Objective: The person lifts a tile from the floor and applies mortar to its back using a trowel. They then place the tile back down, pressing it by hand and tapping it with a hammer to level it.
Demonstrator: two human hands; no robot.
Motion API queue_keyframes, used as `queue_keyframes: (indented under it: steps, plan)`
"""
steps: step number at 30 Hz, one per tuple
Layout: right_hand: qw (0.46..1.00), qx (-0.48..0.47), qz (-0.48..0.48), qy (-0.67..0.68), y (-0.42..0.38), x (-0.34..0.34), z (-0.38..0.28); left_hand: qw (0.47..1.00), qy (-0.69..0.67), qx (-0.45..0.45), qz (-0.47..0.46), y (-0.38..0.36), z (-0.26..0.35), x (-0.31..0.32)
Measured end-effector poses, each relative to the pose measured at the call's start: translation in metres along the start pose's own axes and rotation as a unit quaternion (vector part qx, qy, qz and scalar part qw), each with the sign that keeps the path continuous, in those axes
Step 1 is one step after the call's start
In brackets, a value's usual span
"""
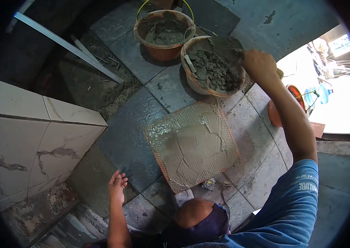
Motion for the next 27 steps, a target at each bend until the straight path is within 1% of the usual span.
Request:
queue_keyframes:
  steps: [1,3,4,6,8,10,12,14,16,18,19,21,22,24,26,27]
  plan:
    - [1.000,0.002,-0.003,-0.002,-0.002,0.000,-0.004,1.000,0.001,-0.003,-0.002,0.001,-0.002,-0.002]
    - [0.990,-0.012,-0.127,0.062,-0.006,0.008,-0.019,1.000,0.004,-0.002,0.001,0.007,-0.005,-0.004]
    - [0.990,-0.010,-0.127,0.062,-0.003,0.019,-0.020,1.000,0.004,-0.003,-0.001,0.007,-0.005,0.000]
    - [0.976,-0.032,-0.198,0.088,-0.001,0.045,-0.023,1.000,-0.014,0.000,-0.012,0.005,0.000,0.005]
    - [0.977,-0.017,-0.196,0.086,0.003,0.046,-0.007,1.000,-0.018,0.000,-0.006,0.004,0.003,0.006]
    - [0.980,-0.049,-0.185,0.059,0.010,0.060,0.013,1.000,-0.019,0.000,-0.005,0.004,0.004,0.003]
    - [0.983,-0.039,-0.176,0.048,0.014,0.055,0.030,1.000,-0.026,0.008,-0.007,0.006,0.003,-0.007]
    - [0.983,-0.003,-0.179,0.045,0.011,0.040,0.043,1.000,-0.029,0.003,-0.003,0.007,0.001,-0.015]
    - [0.979,0.002,-0.200,0.027,0.010,0.033,0.034,1.000,-0.030,-0.002,-0.004,0.005,-0.002,-0.020]
    - [0.978,-0.033,-0.203,0.032,0.013,0.034,0.008,1.000,-0.021,-0.006,0.005,0.006,-0.002,-0.020]
    - [0.983,-0.053,-0.174,0.038,0.015,0.036,-0.006,1.000,-0.020,-0.005,0.005,0.005,0.000,-0.017]
    - [0.980,-0.072,-0.178,0.046,0.021,0.036,-0.015,1.000,-0.025,0.001,0.004,0.002,0.005,-0.012]
    - [0.978,-0.087,-0.182,0.049,0.023,0.037,-0.017,1.000,-0.023,0.001,0.005,0.001,0.007,-0.014]
    - [0.980,-0.086,-0.170,0.059,0.029,0.056,-0.009,1.000,-0.028,0.005,-0.003,0.004,0.006,-0.010]
    - [0.977,-0.106,-0.141,0.117,0.031,0.074,-0.003,1.000,-0.030,0.005,-0.003,0.005,0.006,-0.007]
    - [0.976,-0.113,-0.141,0.119,0.031,0.077,0.001,1.000,-0.031,0.004,0.002,0.003,0.007,-0.010]
Point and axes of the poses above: each hand's wrist, its own y-axis towards the middle knuckle, its own x-axis out of the palm, z = x × y, the point moved 4 cm from there along y, towards the middle knuckle, and after that the axes turned 14 degrees about -y, right-handed, at the moved point
